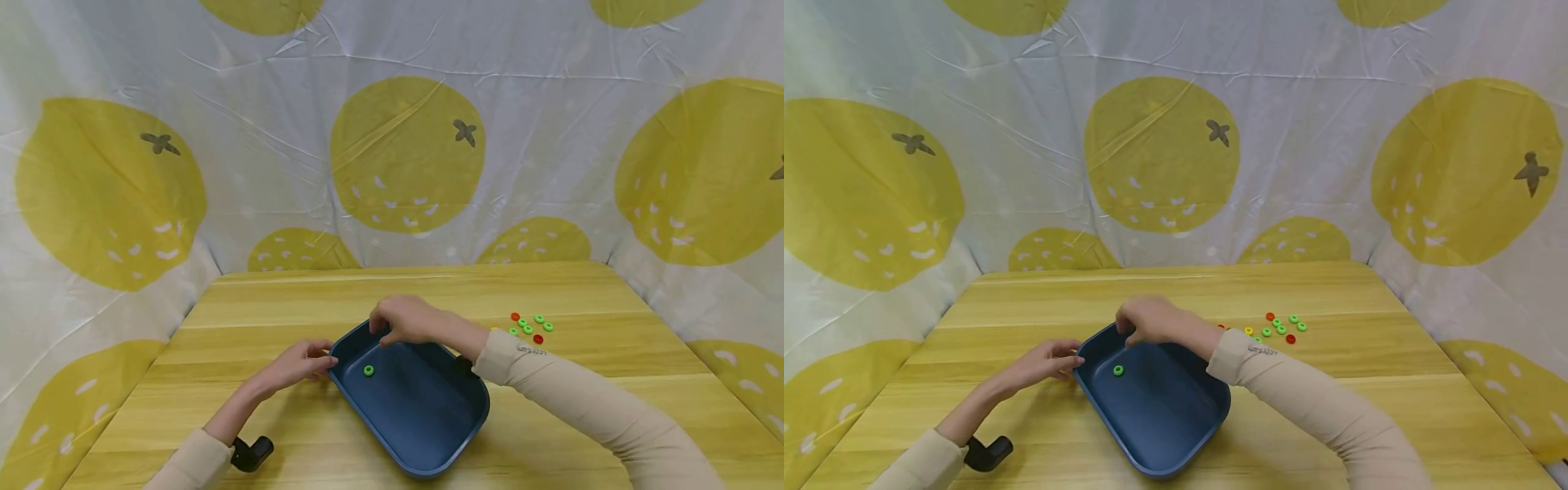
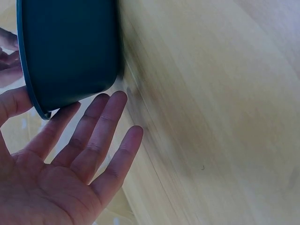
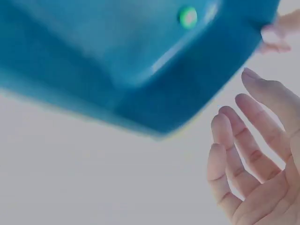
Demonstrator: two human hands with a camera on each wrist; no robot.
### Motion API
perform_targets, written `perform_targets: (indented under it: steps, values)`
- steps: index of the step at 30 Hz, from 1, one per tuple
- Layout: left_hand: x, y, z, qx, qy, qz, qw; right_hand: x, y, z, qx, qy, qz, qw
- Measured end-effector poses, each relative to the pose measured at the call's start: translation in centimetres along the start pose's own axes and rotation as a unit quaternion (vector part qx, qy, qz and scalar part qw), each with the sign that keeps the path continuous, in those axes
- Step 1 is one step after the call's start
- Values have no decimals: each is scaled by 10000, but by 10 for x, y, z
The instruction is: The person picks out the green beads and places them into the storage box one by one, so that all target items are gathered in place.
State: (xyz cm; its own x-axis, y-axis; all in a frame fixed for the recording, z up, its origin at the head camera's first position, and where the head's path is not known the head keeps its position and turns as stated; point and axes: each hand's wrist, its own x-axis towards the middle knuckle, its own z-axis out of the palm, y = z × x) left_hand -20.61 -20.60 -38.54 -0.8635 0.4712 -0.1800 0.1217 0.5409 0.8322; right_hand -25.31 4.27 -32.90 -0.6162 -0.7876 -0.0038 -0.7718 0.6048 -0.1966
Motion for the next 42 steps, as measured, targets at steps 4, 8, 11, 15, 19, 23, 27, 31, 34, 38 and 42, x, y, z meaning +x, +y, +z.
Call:
perform_targets:
  steps: [4,8,11,15,19,23,27,31,34,38,42]
  values:
    - [0,0,0,26,1,5,10000,-21,22,-25,94,242,304,9992]
    - [-2,0,-1,17,-26,22,10000,-47,50,-41,333,395,673,9964]
    - [-3,0,-2,18,-24,33,10000,-68,70,-44,430,397,975,9935]
    - [-4,-1,-3,77,21,33,10000,-94,92,-35,254,349,1160,9923]
    - [-4,-2,-4,123,44,6,9999,-110,110,-14,246,298,1196,9921]
    - [-4,-2,-4,101,46,-6,9999,-116,121,6,339,267,1397,9893]
    - [-4,-1,-3,50,31,11,10000,-115,123,20,344,216,1621,9859]
    - [-3,0,-2,12,-15,32,10000,-113,123,31,323,180,1695,9848]
    - [-2,0,-2,10,-45,47,10000,-112,123,37,264,228,1717,9845]
    - [-1,0,-2,40,-51,36,10000,-113,123,42,228,323,1683,9849]
    - [1,0,-1,90,-34,0,10000,-113,123,45,236,345,1702,9845]
